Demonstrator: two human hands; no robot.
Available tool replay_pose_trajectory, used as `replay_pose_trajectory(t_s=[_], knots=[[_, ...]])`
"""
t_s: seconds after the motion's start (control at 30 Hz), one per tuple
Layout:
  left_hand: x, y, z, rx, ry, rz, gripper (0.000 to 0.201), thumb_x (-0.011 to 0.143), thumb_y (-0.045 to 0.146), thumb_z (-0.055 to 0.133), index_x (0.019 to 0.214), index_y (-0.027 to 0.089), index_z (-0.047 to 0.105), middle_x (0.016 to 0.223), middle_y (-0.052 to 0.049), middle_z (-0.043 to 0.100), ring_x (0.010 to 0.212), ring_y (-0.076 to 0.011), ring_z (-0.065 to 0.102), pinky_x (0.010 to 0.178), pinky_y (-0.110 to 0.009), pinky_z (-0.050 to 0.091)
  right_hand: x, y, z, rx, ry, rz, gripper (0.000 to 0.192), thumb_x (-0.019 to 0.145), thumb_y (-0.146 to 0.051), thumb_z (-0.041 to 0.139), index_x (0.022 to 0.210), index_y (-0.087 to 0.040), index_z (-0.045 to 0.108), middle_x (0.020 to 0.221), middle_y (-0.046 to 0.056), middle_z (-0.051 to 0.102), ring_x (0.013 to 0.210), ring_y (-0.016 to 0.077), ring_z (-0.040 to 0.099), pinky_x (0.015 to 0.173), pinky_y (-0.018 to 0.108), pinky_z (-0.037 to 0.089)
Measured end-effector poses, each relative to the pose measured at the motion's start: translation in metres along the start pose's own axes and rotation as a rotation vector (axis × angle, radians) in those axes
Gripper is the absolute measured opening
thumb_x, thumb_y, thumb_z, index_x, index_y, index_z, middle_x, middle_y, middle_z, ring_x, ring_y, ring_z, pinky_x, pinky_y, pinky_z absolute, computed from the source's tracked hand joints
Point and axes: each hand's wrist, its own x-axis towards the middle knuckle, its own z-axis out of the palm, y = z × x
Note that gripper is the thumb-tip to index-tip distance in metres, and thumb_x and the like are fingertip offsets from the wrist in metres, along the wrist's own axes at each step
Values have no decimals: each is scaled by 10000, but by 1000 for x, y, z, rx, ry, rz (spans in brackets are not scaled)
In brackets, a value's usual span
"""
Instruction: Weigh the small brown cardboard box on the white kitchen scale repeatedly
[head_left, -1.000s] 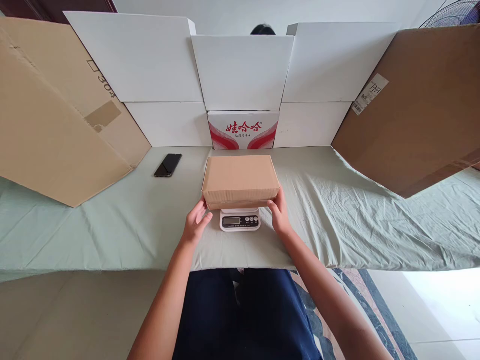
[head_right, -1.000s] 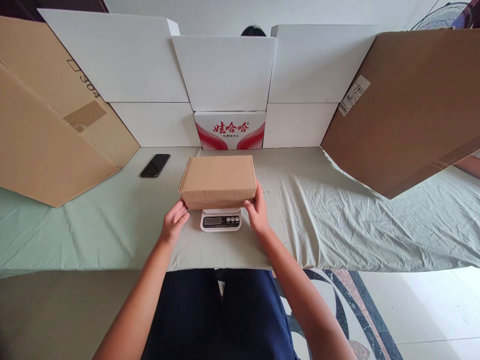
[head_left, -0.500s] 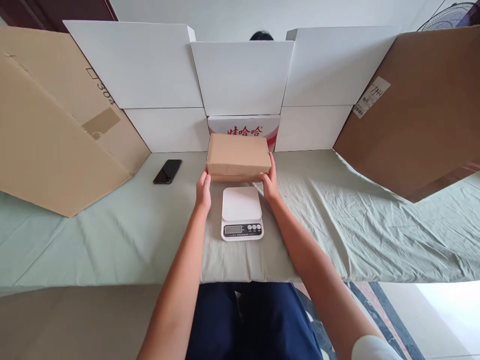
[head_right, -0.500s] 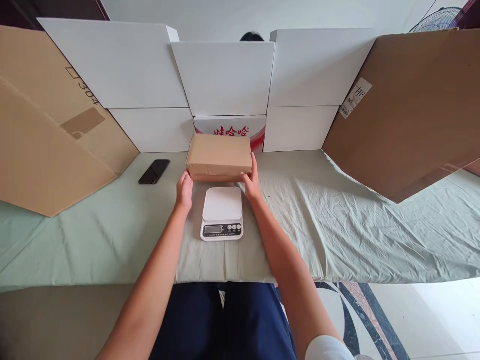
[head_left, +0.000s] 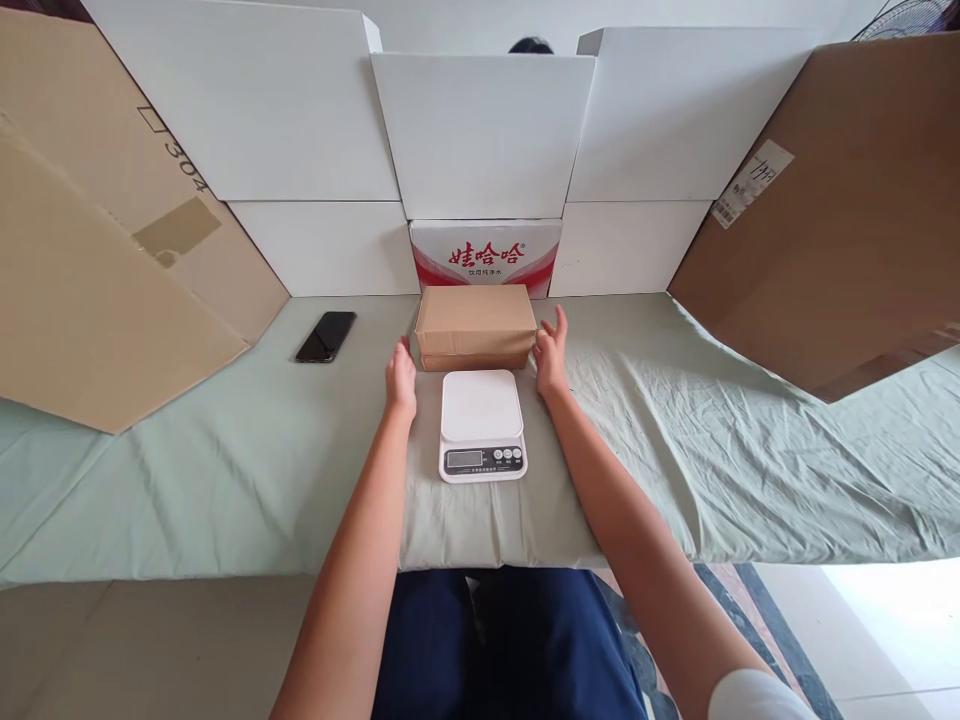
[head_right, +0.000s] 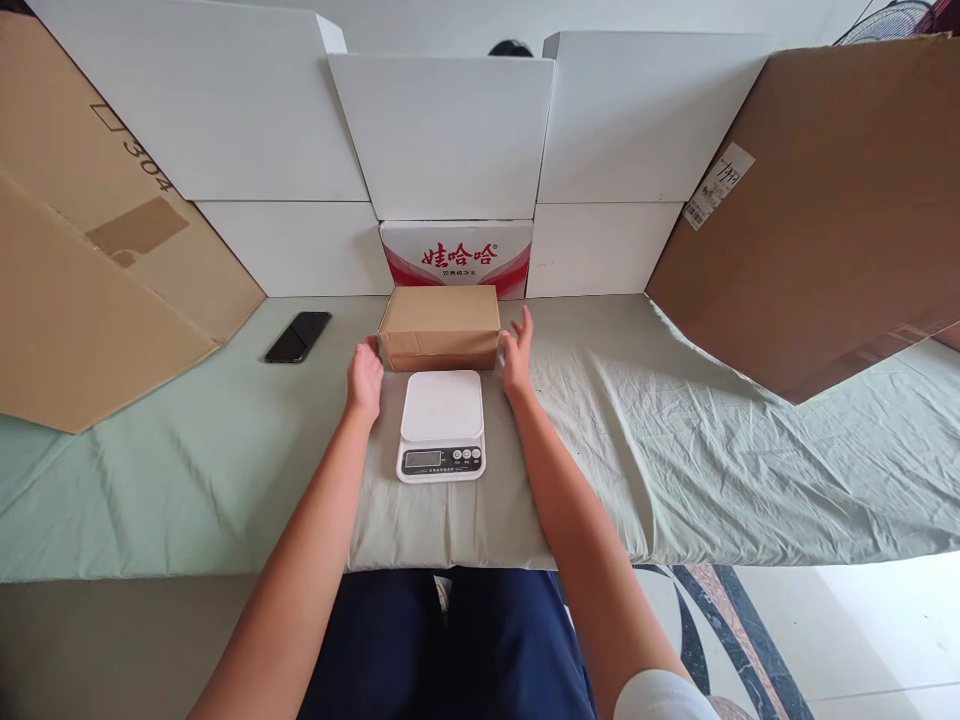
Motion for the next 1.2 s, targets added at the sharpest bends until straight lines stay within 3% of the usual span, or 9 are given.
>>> replay_pose_trajectory(t_s=[0.07,0.13,0.23,0.33,0.47,0.73,0.93,1.1,1.2], knots=[[5,4,-11,-10,39,9,835,934,779,365,1571,249,470,1736,-92,306,1620,-235,254,1306,-387,269,6,-2,-13,49,142,54,809,860,-551,498,1600,-468,182,1670,30,351,1555,209,388,1255,600,337],[7,6,-18,-8,39,10,836,939,788,319,1583,273,454,1744,-76,285,1623,-228,237,1310,-381,253,9,-5,-23,87,176,100,820,851,-558,507,1602,-450,196,1663,50,360,1557,225,404,1264,614,311],[5,7,-14,9,-9,-24,835,926,791,362,1566,268,482,1732,-87,315,1615,-244,263,1307,-393,265,7,-8,-23,114,91,149,794,829,-585,540,1571,-427,307,1620,48,453,1520,255,472,1262,594,339],[-2,5,-2,10,-89,-44,829,898,790,460,1506,235,558,1678,-127,422,1587,-286,347,1294,-439,304,-1,-11,-9,117,-55,162,745,834,-612,561,1532,-401,410,1616,17,500,1495,266,502,1264,580,359],[-8,2,8,17,-159,-1,807,866,800,525,1428,230,625,1592,-138,546,1565,-321,390,1283,-479,328,-13,-15,5,111,-205,69,677,884,-607,556,1511,-368,472,1637,-24,503,1492,259,503,1269,540,389],[-7,2,8,12,-161,-7,822,839,825,540,1392,225,639,1586,-145,552,1555,-333,405,1277,-482,340,-15,-12,10,75,-230,-43,638,906,-568,564,1499,-347,491,1648,-64,482,1607,201,332,1370,489,205],[-7,1,9,2,-165,4,841,836,816,557,1420,215,628,1562,-150,577,1544,-331,426,1278,-482,341,-12,-13,10,117,-234,-56,614,908,-559,551,1482,-347,513,1632,-48,511,1588,219,379,1349,508,261],[-5,2,7,6,-147,27,834,855,797,548,1457,224,602,1614,-124,522,1567,-317,387,1289,-453,329,-9,-7,6,140,-179,46,731,877,-566,576,1549,-325,417,1692,-26,424,1611,236,340,1342,524,265],[-5,3,6,-4,-106,2,849,854,790,553,1457,194,600,1623,-146,504,1572,-331,374,1290,-465,331,-8,-5,5,138,-159,68,736,875,-558,576,1549,-309,417,1674,-5,455,1581,255,395,1327,542,293]])
